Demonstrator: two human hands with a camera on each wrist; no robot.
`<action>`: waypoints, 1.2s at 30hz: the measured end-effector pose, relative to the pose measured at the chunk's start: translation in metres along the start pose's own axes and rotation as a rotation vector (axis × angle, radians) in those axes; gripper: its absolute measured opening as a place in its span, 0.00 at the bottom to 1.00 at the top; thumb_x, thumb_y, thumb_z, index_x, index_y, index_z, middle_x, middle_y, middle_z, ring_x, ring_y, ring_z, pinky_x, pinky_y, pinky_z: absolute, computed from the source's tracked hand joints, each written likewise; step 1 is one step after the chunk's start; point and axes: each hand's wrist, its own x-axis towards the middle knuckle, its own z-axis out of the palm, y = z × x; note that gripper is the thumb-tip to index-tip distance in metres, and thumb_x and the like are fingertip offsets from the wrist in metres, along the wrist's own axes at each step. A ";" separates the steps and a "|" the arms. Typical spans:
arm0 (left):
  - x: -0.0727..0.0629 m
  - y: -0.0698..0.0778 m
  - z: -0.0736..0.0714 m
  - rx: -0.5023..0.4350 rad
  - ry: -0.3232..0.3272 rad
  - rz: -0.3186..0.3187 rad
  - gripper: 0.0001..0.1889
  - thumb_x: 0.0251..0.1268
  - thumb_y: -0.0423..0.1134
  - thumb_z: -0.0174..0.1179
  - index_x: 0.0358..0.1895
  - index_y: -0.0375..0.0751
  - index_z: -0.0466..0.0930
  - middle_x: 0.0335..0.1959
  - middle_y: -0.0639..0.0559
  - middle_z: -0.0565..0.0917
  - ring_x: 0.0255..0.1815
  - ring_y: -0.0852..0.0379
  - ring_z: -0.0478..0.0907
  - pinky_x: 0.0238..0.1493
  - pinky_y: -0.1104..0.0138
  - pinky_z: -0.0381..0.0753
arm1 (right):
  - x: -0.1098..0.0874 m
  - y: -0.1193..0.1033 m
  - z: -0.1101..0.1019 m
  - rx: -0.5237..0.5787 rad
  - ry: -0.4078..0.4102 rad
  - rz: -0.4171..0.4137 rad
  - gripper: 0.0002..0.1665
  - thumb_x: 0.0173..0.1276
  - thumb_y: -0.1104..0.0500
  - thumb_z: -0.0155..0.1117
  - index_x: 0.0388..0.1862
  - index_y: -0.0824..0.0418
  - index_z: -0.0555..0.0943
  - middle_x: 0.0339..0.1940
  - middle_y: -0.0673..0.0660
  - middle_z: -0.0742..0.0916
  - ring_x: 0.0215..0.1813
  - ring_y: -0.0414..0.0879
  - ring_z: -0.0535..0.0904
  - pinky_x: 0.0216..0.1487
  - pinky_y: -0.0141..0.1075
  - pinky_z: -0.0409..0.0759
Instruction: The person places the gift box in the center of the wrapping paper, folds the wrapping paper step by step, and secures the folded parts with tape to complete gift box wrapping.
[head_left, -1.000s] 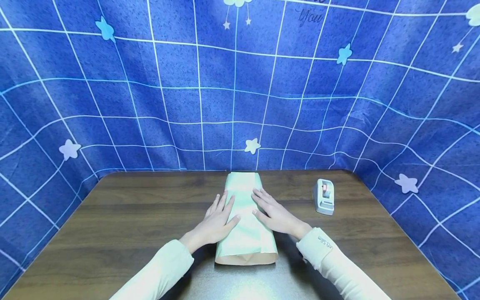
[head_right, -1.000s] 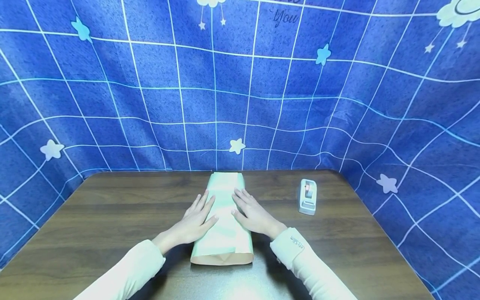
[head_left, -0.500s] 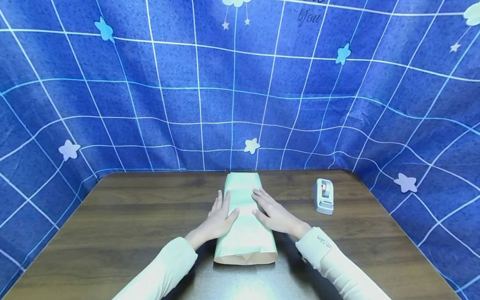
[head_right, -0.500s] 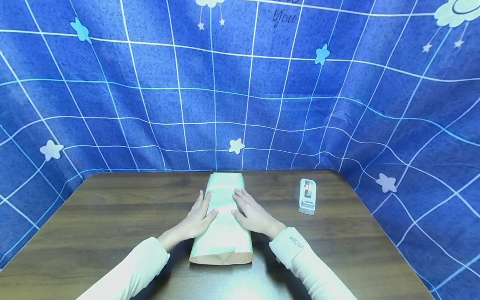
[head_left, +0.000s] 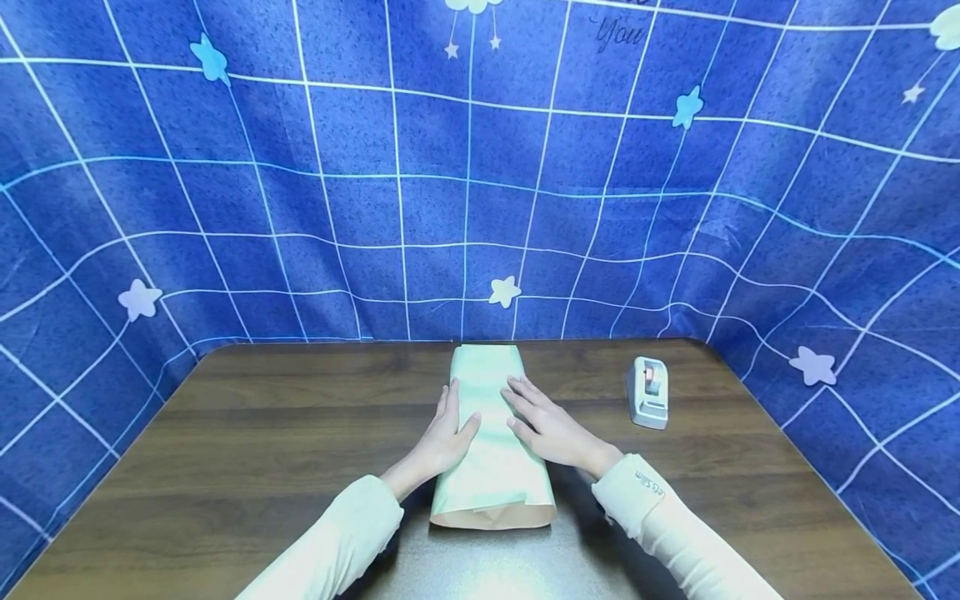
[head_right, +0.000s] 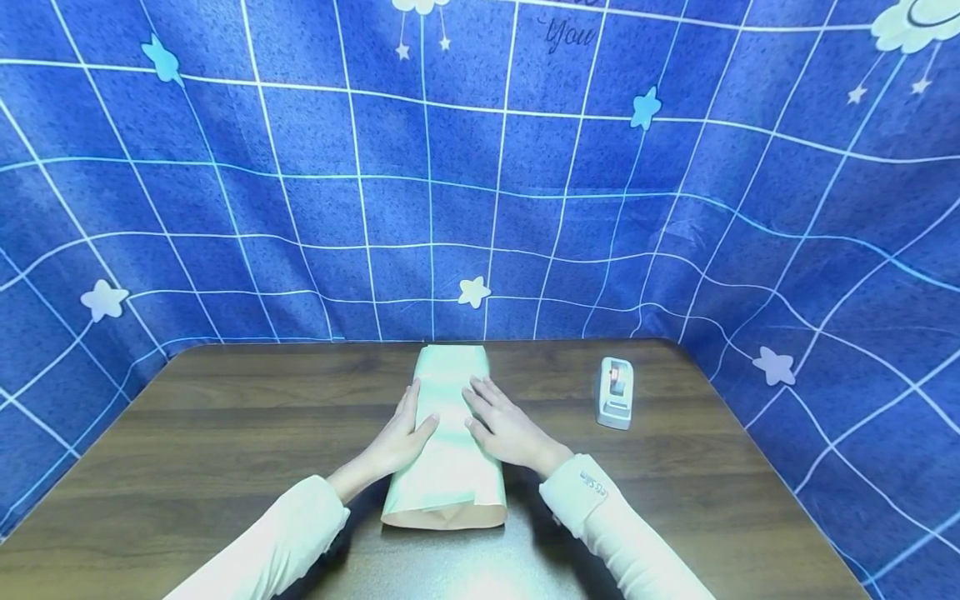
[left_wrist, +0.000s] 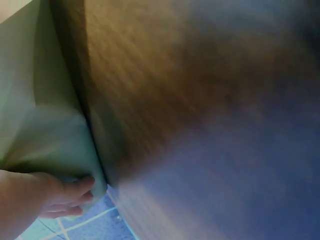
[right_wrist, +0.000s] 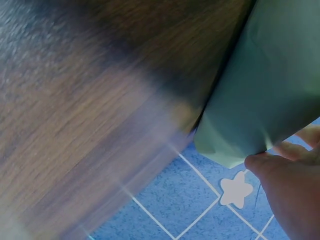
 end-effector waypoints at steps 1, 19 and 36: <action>0.000 -0.001 0.000 -0.005 0.004 -0.002 0.38 0.71 0.48 0.40 0.72 0.37 0.29 0.71 0.30 0.33 0.72 0.34 0.36 0.67 0.42 0.45 | 0.000 0.000 0.000 -0.004 -0.001 -0.001 0.31 0.73 0.52 0.43 0.70 0.64 0.57 0.73 0.61 0.56 0.75 0.57 0.46 0.69 0.54 0.52; -0.012 0.009 0.004 -0.142 0.028 -0.098 0.35 0.72 0.40 0.37 0.71 0.34 0.27 0.72 0.33 0.30 0.73 0.38 0.29 0.68 0.43 0.37 | -0.001 -0.002 -0.002 -0.022 -0.025 0.006 0.31 0.73 0.52 0.43 0.70 0.65 0.56 0.73 0.62 0.56 0.75 0.58 0.44 0.71 0.52 0.50; -0.001 0.001 -0.019 0.373 -0.082 0.119 0.31 0.70 0.53 0.40 0.72 0.43 0.49 0.74 0.44 0.39 0.73 0.40 0.27 0.67 0.39 0.38 | -0.001 0.002 0.000 -0.003 -0.031 -0.008 0.31 0.74 0.51 0.41 0.71 0.64 0.55 0.74 0.62 0.55 0.75 0.57 0.43 0.70 0.53 0.49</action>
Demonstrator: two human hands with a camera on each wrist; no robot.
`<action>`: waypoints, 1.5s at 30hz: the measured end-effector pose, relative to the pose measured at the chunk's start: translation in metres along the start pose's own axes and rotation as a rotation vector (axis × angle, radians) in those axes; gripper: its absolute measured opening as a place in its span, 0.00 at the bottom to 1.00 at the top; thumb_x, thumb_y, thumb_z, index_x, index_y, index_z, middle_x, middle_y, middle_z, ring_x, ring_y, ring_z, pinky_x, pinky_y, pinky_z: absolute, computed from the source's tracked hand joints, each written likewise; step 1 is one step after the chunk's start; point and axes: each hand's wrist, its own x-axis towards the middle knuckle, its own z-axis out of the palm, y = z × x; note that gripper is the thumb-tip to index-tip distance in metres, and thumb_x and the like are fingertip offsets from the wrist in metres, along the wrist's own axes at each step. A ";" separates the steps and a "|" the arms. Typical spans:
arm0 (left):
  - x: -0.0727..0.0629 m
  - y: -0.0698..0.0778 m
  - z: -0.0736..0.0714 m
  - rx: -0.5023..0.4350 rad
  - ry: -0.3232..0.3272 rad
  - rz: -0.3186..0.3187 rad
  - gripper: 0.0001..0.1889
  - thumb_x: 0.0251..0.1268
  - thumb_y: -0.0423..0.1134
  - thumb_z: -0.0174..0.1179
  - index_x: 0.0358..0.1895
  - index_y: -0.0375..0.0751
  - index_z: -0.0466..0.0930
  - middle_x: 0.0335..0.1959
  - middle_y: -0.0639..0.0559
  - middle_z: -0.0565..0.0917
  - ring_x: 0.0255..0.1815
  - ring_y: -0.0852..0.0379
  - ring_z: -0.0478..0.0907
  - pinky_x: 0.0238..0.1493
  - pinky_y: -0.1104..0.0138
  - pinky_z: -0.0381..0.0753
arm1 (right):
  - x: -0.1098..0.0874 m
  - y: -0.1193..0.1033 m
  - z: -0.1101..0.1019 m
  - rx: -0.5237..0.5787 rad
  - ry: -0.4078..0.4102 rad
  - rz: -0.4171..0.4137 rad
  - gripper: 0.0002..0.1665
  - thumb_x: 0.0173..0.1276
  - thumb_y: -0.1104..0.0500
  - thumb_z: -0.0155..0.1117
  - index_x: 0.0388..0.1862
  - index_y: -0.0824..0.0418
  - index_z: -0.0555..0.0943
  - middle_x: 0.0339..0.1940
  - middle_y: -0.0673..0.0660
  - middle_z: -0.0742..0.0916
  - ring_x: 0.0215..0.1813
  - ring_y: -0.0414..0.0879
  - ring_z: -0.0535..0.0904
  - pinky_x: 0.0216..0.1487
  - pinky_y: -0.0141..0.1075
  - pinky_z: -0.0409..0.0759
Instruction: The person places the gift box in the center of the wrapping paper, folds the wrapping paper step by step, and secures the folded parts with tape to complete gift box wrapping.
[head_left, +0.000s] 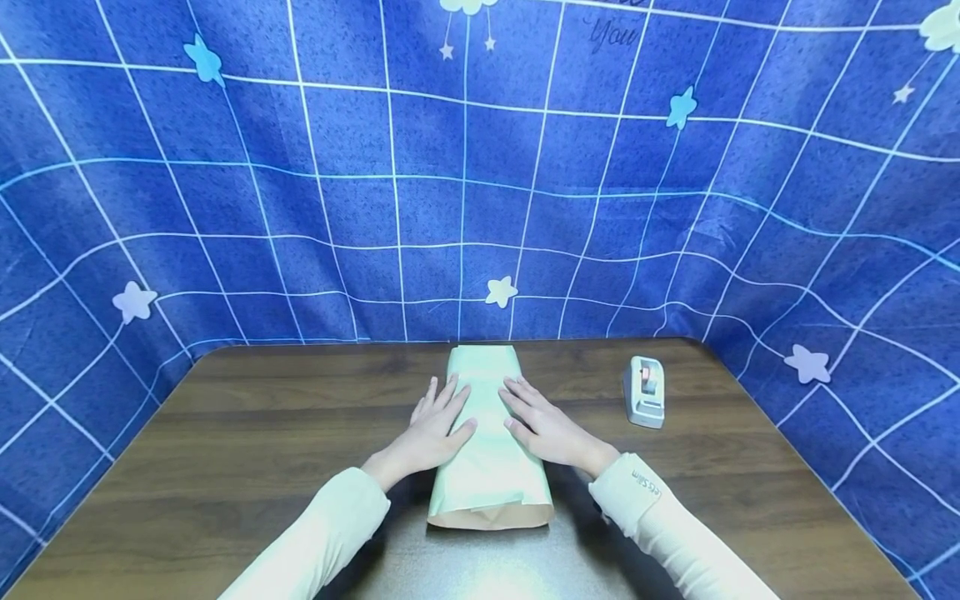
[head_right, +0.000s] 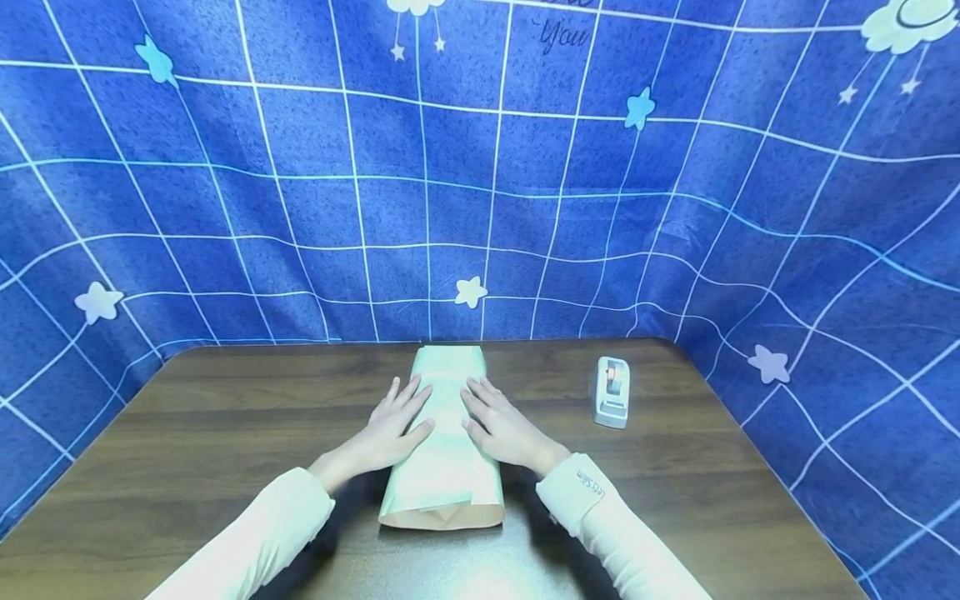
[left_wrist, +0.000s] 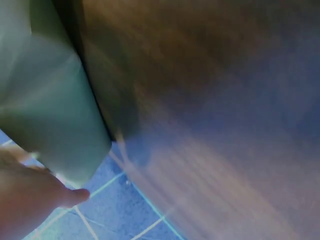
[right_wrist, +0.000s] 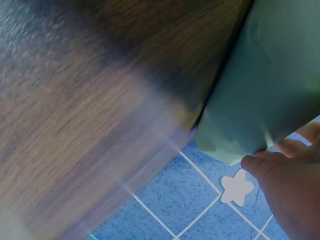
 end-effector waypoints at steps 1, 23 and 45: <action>0.000 -0.001 -0.001 0.024 -0.010 0.014 0.32 0.70 0.54 0.39 0.72 0.44 0.49 0.75 0.45 0.40 0.74 0.41 0.28 0.68 0.41 0.37 | 0.000 0.000 0.000 0.001 0.001 -0.002 0.31 0.74 0.51 0.41 0.71 0.64 0.55 0.74 0.62 0.55 0.75 0.57 0.43 0.70 0.53 0.49; 0.006 -0.003 -0.009 0.330 -0.028 0.097 0.30 0.69 0.61 0.33 0.71 0.57 0.50 0.74 0.48 0.47 0.75 0.49 0.43 0.68 0.43 0.44 | 0.002 0.006 -0.007 0.128 0.005 -0.025 0.32 0.71 0.51 0.48 0.68 0.67 0.59 0.73 0.62 0.57 0.75 0.57 0.45 0.70 0.53 0.50; 0.006 0.002 -0.006 0.291 -0.069 0.056 0.31 0.70 0.60 0.30 0.72 0.54 0.47 0.75 0.47 0.42 0.75 0.48 0.38 0.68 0.43 0.39 | 0.000 0.012 -0.014 0.143 0.049 0.001 0.32 0.72 0.59 0.44 0.71 0.68 0.51 0.73 0.65 0.57 0.74 0.56 0.49 0.70 0.52 0.52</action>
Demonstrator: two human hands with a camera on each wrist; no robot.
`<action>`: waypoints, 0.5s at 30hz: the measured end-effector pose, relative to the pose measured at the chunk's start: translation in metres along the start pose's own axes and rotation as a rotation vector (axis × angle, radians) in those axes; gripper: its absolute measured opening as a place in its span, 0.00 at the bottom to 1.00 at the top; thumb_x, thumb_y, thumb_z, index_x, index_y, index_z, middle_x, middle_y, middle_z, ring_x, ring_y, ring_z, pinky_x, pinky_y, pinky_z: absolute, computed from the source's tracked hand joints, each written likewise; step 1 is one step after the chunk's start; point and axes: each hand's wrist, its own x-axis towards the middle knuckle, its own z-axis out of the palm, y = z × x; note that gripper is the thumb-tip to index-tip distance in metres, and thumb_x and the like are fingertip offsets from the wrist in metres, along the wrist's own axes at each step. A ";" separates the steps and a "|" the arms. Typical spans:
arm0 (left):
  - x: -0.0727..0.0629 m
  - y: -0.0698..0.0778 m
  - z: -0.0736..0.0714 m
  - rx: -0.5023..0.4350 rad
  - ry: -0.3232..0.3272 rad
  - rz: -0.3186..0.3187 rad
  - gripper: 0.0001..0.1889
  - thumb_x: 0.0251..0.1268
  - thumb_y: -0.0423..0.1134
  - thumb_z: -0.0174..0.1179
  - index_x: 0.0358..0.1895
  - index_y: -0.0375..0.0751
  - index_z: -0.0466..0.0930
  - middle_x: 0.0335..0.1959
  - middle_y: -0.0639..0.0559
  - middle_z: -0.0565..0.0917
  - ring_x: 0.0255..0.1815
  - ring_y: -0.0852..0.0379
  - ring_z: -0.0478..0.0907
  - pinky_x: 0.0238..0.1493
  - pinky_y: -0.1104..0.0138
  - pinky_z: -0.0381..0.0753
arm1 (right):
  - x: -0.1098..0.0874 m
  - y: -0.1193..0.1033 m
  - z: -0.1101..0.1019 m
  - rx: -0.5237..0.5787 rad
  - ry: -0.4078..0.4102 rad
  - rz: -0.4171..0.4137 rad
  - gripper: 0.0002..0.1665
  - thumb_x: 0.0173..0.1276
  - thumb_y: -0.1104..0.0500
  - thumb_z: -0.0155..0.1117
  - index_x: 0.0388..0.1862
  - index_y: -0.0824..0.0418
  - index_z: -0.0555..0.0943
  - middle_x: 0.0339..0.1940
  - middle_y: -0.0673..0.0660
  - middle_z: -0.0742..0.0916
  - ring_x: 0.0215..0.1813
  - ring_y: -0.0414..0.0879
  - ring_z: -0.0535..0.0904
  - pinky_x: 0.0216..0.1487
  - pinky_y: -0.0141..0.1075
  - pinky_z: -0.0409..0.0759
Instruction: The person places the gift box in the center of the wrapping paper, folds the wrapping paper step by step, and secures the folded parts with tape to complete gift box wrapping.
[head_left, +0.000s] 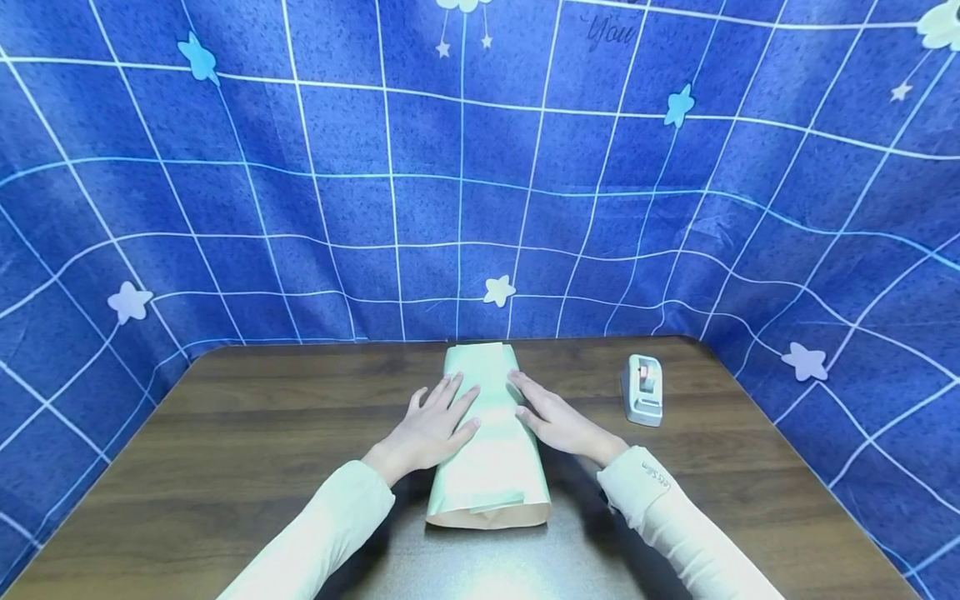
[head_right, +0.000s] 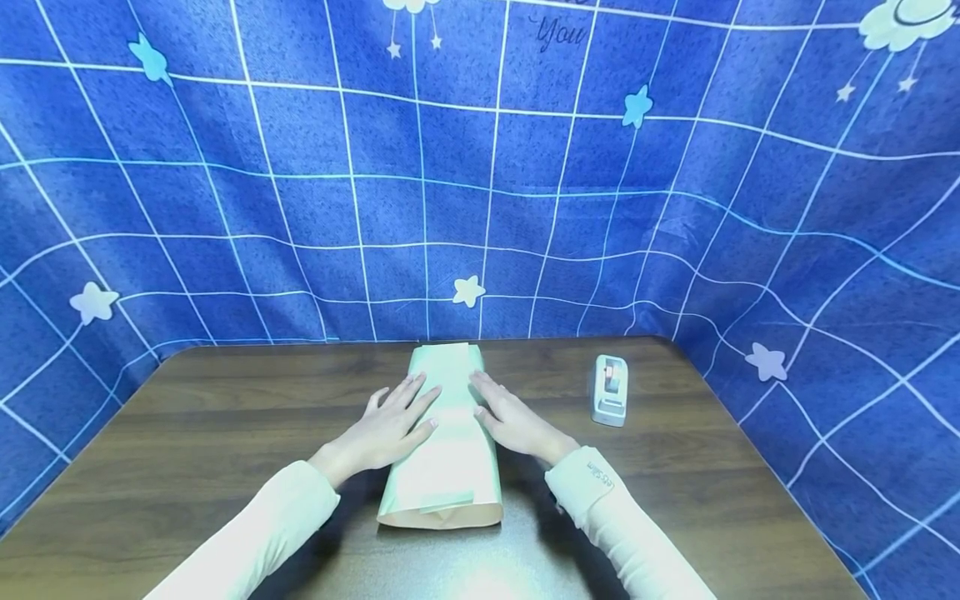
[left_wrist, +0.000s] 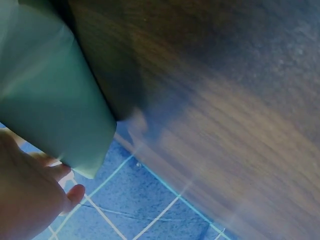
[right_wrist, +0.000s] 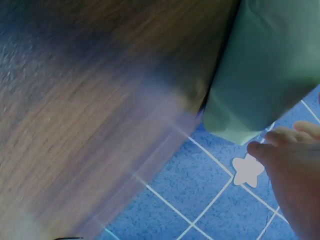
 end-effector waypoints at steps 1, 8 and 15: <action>0.000 0.000 0.000 0.001 0.000 0.000 0.31 0.70 0.60 0.30 0.72 0.54 0.47 0.75 0.47 0.42 0.75 0.48 0.38 0.68 0.43 0.39 | 0.000 0.001 -0.001 -0.014 0.018 -0.001 0.31 0.72 0.59 0.45 0.70 0.68 0.53 0.72 0.65 0.58 0.74 0.56 0.50 0.70 0.51 0.52; 0.000 0.000 0.000 -0.001 0.010 0.010 0.31 0.70 0.60 0.29 0.72 0.53 0.47 0.75 0.47 0.42 0.75 0.49 0.39 0.68 0.43 0.40 | -0.012 0.015 -0.020 -0.154 0.237 0.002 0.27 0.67 0.62 0.53 0.63 0.69 0.64 0.65 0.66 0.70 0.67 0.58 0.65 0.65 0.50 0.64; -0.002 0.000 0.001 0.003 0.025 0.014 0.31 0.70 0.60 0.30 0.72 0.53 0.49 0.75 0.46 0.43 0.75 0.48 0.39 0.68 0.43 0.41 | -0.032 0.031 -0.047 -0.258 0.395 0.123 0.21 0.62 0.64 0.55 0.54 0.70 0.72 0.52 0.68 0.80 0.55 0.61 0.74 0.56 0.52 0.70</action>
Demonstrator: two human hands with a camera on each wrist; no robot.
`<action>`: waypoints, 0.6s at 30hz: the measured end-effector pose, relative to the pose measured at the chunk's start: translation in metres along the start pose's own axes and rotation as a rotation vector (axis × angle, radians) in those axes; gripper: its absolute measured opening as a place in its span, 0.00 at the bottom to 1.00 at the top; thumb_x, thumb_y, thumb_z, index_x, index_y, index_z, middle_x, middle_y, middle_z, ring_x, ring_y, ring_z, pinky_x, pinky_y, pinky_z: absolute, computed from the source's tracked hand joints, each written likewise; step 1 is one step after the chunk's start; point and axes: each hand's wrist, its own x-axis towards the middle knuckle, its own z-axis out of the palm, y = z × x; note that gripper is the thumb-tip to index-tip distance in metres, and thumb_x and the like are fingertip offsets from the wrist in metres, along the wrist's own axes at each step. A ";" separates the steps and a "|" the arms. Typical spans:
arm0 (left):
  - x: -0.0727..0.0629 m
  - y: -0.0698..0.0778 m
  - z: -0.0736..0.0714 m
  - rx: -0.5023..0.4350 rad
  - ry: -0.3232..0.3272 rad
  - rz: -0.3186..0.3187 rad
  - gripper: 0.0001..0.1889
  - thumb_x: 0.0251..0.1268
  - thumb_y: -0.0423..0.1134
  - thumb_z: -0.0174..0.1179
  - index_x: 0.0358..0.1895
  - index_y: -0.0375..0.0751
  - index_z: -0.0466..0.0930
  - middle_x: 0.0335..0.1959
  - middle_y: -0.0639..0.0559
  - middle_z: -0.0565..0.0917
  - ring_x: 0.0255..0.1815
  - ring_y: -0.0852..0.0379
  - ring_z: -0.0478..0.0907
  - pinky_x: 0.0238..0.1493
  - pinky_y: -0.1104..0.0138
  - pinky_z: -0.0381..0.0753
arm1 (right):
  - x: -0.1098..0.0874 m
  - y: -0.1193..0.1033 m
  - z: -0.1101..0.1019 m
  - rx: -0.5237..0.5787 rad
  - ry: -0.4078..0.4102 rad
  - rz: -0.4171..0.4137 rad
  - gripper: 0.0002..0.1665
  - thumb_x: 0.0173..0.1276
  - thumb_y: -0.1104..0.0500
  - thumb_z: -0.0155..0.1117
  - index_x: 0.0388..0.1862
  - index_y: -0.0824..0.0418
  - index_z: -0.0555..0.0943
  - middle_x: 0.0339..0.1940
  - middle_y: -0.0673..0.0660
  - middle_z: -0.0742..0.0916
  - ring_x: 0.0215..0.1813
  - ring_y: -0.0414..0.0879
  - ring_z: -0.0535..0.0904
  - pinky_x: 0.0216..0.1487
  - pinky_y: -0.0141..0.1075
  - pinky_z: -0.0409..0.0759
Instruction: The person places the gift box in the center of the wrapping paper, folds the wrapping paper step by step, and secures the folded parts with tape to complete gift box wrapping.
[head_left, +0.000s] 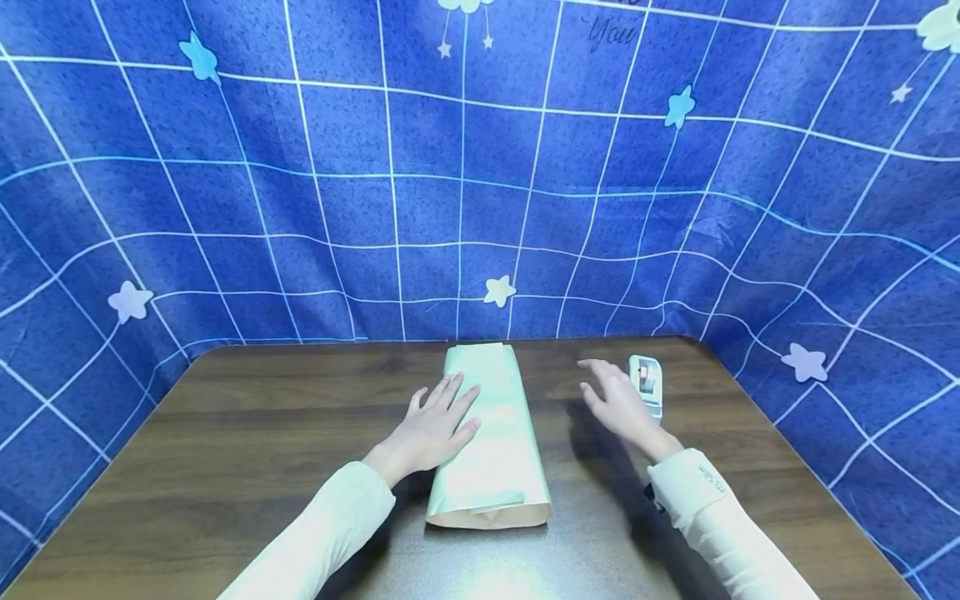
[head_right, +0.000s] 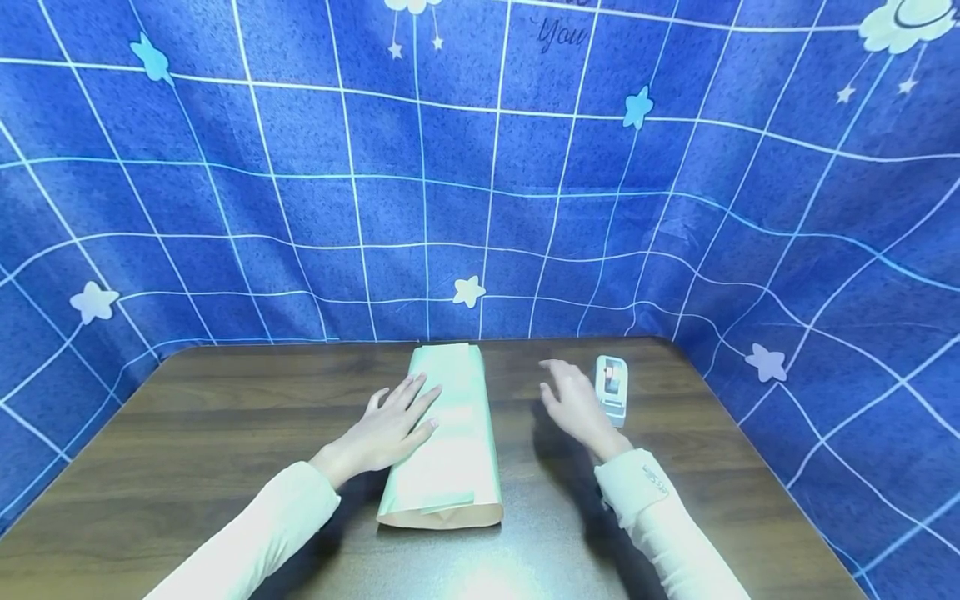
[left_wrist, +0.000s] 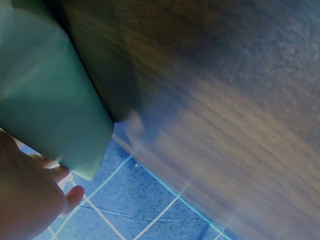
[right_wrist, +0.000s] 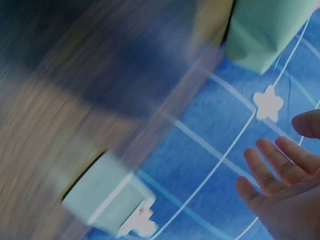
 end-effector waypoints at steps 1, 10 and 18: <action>0.000 0.000 0.000 0.000 0.001 0.000 0.31 0.70 0.60 0.30 0.72 0.53 0.49 0.75 0.46 0.43 0.75 0.48 0.39 0.68 0.43 0.41 | -0.001 0.004 -0.003 -0.015 0.012 0.019 0.20 0.62 0.64 0.55 0.53 0.70 0.73 0.50 0.68 0.80 0.53 0.61 0.75 0.55 0.52 0.70; 0.000 0.000 0.001 0.004 0.001 -0.002 0.30 0.70 0.59 0.31 0.72 0.52 0.49 0.74 0.45 0.43 0.75 0.47 0.39 0.68 0.43 0.41 | -0.021 0.044 -0.026 -0.174 0.087 0.139 0.17 0.57 0.66 0.58 0.46 0.69 0.76 0.41 0.68 0.83 0.43 0.63 0.77 0.41 0.54 0.73; -0.001 0.001 0.001 0.020 -0.005 -0.012 0.31 0.70 0.60 0.29 0.72 0.53 0.48 0.75 0.46 0.43 0.75 0.47 0.39 0.68 0.44 0.41 | -0.039 0.066 -0.037 -0.282 0.090 0.217 0.15 0.57 0.62 0.59 0.39 0.72 0.77 0.35 0.69 0.82 0.38 0.65 0.76 0.37 0.56 0.72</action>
